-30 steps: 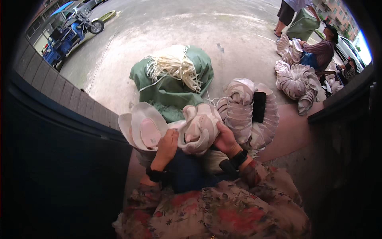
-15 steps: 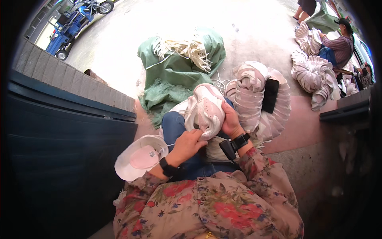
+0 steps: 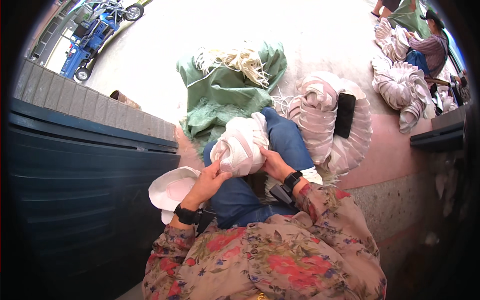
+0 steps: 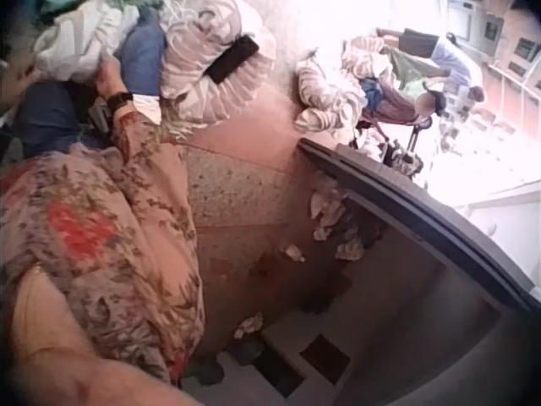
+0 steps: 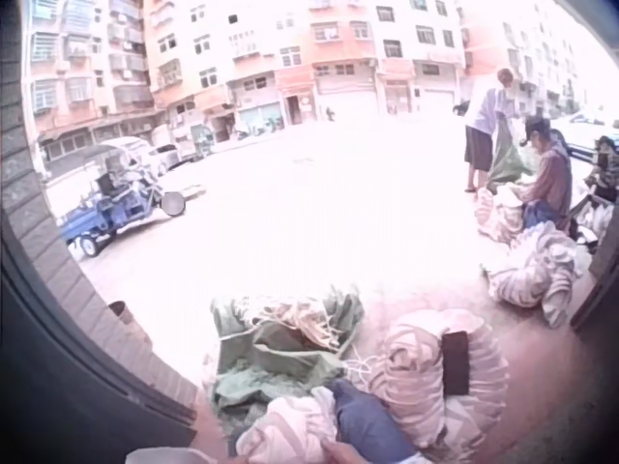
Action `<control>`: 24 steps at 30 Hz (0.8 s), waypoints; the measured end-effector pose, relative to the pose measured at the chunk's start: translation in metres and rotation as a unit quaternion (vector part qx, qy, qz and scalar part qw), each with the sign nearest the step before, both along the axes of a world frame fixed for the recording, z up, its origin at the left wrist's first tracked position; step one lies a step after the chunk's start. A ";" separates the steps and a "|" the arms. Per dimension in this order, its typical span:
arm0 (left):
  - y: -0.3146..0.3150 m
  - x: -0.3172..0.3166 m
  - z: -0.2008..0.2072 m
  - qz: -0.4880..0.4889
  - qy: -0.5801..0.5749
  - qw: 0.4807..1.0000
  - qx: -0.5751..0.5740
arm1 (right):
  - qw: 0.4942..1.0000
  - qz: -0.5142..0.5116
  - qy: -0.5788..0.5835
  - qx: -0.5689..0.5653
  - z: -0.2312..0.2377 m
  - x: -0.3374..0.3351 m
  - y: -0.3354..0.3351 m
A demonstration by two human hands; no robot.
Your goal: Lacing shoelaces through the eyelets of a white shoe while sitting on the ground.
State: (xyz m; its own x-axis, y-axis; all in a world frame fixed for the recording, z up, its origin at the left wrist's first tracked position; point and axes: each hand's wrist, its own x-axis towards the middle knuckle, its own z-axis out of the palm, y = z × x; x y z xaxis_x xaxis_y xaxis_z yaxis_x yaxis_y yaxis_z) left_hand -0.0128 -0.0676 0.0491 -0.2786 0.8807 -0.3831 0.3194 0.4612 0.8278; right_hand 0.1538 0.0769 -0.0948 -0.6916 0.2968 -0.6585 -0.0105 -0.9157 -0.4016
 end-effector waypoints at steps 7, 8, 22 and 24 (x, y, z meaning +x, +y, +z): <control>0.022 0.027 -0.025 -0.155 0.230 0.946 0.166 | 0.977 -0.145 0.147 0.056 0.031 0.014 0.008; 0.023 0.032 -0.028 -0.172 0.226 0.949 0.138 | 0.977 -0.152 0.146 0.045 0.033 0.017 0.008; 0.013 0.049 -0.071 -0.270 0.477 0.819 0.170 | 0.699 0.085 -0.241 0.668 0.049 0.029 0.006; 0.012 0.052 -0.077 -0.286 0.478 0.812 0.172 | 0.682 0.076 -0.222 0.693 0.057 0.030 -0.002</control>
State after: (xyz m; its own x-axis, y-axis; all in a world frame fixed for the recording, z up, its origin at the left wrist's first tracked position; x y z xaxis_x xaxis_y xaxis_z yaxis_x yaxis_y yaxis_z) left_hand 0.0390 -0.0559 -0.0282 0.1891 0.9800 0.0628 0.9729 -0.1956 0.1237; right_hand 0.1840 0.0754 -0.0377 -0.6078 0.7936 0.0271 0.4461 0.3695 -0.8151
